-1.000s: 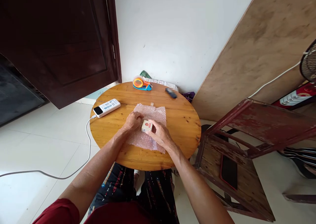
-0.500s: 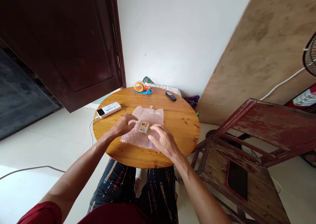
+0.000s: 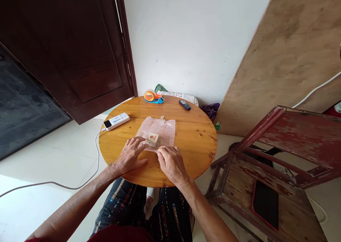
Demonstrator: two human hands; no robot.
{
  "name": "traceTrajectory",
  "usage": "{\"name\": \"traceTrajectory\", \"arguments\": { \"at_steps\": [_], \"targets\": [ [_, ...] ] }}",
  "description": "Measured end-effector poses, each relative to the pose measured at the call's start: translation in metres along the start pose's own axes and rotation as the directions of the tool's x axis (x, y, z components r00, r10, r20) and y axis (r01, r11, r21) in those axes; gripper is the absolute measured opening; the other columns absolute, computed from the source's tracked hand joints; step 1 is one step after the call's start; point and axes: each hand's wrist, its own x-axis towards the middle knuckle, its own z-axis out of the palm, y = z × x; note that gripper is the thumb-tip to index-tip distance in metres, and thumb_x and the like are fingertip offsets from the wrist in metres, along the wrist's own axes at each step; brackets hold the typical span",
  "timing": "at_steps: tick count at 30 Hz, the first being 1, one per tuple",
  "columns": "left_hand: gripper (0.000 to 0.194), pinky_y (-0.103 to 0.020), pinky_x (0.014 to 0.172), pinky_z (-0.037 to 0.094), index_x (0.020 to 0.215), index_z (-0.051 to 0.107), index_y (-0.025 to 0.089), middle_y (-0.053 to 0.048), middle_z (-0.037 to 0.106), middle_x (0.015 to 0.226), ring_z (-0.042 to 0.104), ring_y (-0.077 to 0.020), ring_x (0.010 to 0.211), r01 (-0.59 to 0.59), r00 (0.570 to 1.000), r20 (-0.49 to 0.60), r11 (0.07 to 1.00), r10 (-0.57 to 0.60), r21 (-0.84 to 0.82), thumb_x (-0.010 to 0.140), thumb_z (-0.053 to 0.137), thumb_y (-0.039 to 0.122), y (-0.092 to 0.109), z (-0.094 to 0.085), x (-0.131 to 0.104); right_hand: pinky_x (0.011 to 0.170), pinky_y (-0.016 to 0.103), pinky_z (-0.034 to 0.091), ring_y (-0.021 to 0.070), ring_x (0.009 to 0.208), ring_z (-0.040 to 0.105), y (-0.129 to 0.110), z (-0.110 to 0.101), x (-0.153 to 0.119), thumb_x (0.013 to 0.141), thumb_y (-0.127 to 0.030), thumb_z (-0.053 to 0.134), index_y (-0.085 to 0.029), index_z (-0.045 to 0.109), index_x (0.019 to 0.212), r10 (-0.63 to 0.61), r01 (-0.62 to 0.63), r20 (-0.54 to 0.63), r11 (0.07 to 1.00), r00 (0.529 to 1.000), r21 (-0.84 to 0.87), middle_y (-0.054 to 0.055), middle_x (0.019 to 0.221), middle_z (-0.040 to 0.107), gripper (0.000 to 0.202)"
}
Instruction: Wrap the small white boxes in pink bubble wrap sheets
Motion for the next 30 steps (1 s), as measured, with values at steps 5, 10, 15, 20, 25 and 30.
{"name": "traceTrajectory", "arguments": {
  "at_steps": [5, 10, 15, 20, 25, 30],
  "targets": [
    [0.011, -0.046, 0.097, 0.043, 0.091, 0.069, 0.023, -0.01, 0.054, 0.13, 0.047, -0.0286, 0.121, 0.06, 0.989, -0.137, 0.998, -0.058, 0.013, 0.083, 0.064, 0.018, 0.004, 0.011, 0.003, 0.08, 0.033, 0.045, 0.0202, 0.083, 0.064, 0.009, -0.014, 0.007, 0.096, -0.028, 0.046, -0.024, 0.06, 0.082, 0.049, -0.057, 0.055, 0.983, 0.997, 0.172, 0.003, 0.085, 0.071, 0.02],
    [0.014, -0.044, 0.093, 0.045, 0.09, 0.069, 0.023, -0.009, 0.054, 0.131, 0.048, -0.0273, 0.116, 0.084, 0.976, -0.2, 0.996, -0.088, -0.028, 0.083, 0.061, 0.014, 0.004, 0.021, -0.002, 0.087, 0.035, 0.047, 0.0235, 0.1, 0.064, 0.017, -0.016, 0.042, 0.088, -0.03, 0.058, -0.025, 0.063, 0.104, 0.105, -0.119, 0.09, 0.979, 0.99, 0.168, 0.006, 0.104, 0.071, 0.017],
    [0.015, -0.044, 0.094, 0.045, 0.089, 0.069, 0.023, -0.008, 0.053, 0.134, 0.049, -0.0273, 0.117, 0.142, 0.973, -0.171, 0.986, -0.155, -0.087, 0.081, 0.062, 0.013, 0.005, 0.024, -0.001, 0.082, 0.034, 0.047, 0.0232, 0.093, 0.066, 0.025, -0.003, 0.069, 0.076, -0.016, 0.066, -0.021, 0.062, 0.112, 0.089, -0.107, 0.21, 0.991, 0.974, 0.077, 0.008, 0.104, 0.072, 0.037],
    [0.012, -0.044, 0.093, 0.045, 0.084, 0.068, 0.022, -0.009, 0.056, 0.133, 0.052, -0.0269, 0.116, 0.188, 0.974, -0.096, 0.969, -0.204, -0.161, 0.079, 0.064, 0.012, 0.006, 0.016, 0.004, 0.075, 0.03, 0.047, 0.0208, 0.084, 0.066, 0.031, -0.002, 0.07, 0.073, -0.016, 0.068, -0.023, 0.066, 0.106, 0.057, -0.092, 0.265, 0.988, 0.963, 0.122, 0.004, 0.095, 0.073, 0.033],
    [0.004, -0.043, 0.096, 0.045, 0.083, 0.068, 0.021, -0.008, 0.062, 0.126, 0.056, -0.0256, 0.114, 0.189, 0.974, -0.082, 0.955, -0.212, -0.228, 0.084, 0.064, 0.021, 0.001, 0.01, 0.024, 0.084, 0.034, 0.05, 0.0233, 0.097, 0.068, 0.037, -0.013, 0.069, 0.078, -0.022, 0.066, -0.022, 0.066, 0.111, 0.075, -0.161, 0.321, 0.955, 0.944, 0.25, 0.006, 0.107, 0.073, 0.033],
    [0.006, -0.039, 0.097, 0.047, 0.082, 0.068, 0.02, -0.008, 0.067, 0.118, 0.063, -0.0237, 0.107, 0.241, 0.965, -0.017, 0.915, -0.261, -0.323, 0.081, 0.063, 0.016, -0.009, 0.006, 0.048, 0.096, 0.041, 0.048, 0.0274, 0.116, 0.062, 0.035, -0.039, 0.055, 0.083, -0.039, 0.065, -0.024, 0.061, 0.124, 0.088, -0.216, 0.333, 0.903, 0.939, 0.37, 0.009, 0.129, 0.066, 0.044]
  ]
}}
